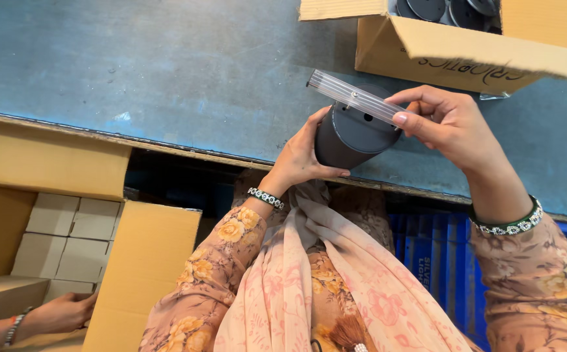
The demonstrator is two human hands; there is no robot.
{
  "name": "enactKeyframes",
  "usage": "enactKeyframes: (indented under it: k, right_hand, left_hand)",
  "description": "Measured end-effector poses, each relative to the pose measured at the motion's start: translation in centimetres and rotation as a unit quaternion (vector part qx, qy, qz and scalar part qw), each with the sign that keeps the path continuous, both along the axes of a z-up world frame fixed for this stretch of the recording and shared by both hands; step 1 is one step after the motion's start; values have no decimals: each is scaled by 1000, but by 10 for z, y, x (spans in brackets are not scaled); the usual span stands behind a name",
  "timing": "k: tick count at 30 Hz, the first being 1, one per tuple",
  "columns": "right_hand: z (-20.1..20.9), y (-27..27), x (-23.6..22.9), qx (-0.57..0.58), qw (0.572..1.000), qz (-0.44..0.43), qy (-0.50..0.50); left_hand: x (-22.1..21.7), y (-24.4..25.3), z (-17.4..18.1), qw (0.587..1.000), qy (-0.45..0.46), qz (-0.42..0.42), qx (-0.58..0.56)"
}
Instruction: The person repeatedly picks up a black cylindrical container, inserts a clear plastic piece into the top, and places the assembled unit into a blue crate. The process is repeated multiple times with identical items.
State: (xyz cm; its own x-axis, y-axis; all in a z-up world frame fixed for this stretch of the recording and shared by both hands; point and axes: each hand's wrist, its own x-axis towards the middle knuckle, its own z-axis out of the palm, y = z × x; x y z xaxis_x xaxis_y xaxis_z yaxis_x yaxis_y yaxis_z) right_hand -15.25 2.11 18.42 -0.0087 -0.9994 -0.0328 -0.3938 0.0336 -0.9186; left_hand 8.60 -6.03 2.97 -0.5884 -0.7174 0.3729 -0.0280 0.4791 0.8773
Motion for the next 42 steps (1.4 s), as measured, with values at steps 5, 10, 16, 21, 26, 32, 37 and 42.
enactKeyframes:
  k: [5, 10, 16, 21, 26, 32, 37, 42]
  right_hand:
    - [-2, -2, 4, -16, 1000, 8, 0]
    - [2, -4, 7, -32, 996, 14, 78]
    - [7, -9, 5, -14, 995, 16, 93]
    - [9, -17, -1, 7, 993, 21, 113]
    - [8, -16, 1, -27, 990, 41, 132]
    - [10, 0, 13, -105, 960, 48, 256]
    - [37, 8, 19, -183, 880, 92, 429]
    - [53, 1, 35, -230, 837, 145, 474]
  left_hand:
    - [-2, -1, -2, 1000, 4, -2, -9]
    - [-2, -1, -4, 1000, -3, 1, -8]
    - [-2, -2, -5, 1000, -4, -3, -7]
    - [-3, -2, -7, 1000, -3, 0, -18]
    - [-2, -3, -9, 1000, -16, 2, -10]
    - [-5, -3, -12, 1000, -16, 10, -19]
    - [-4, -2, -14, 999, -6, 9, -34]
    - [-3, -2, -10, 1000, -4, 7, -30]
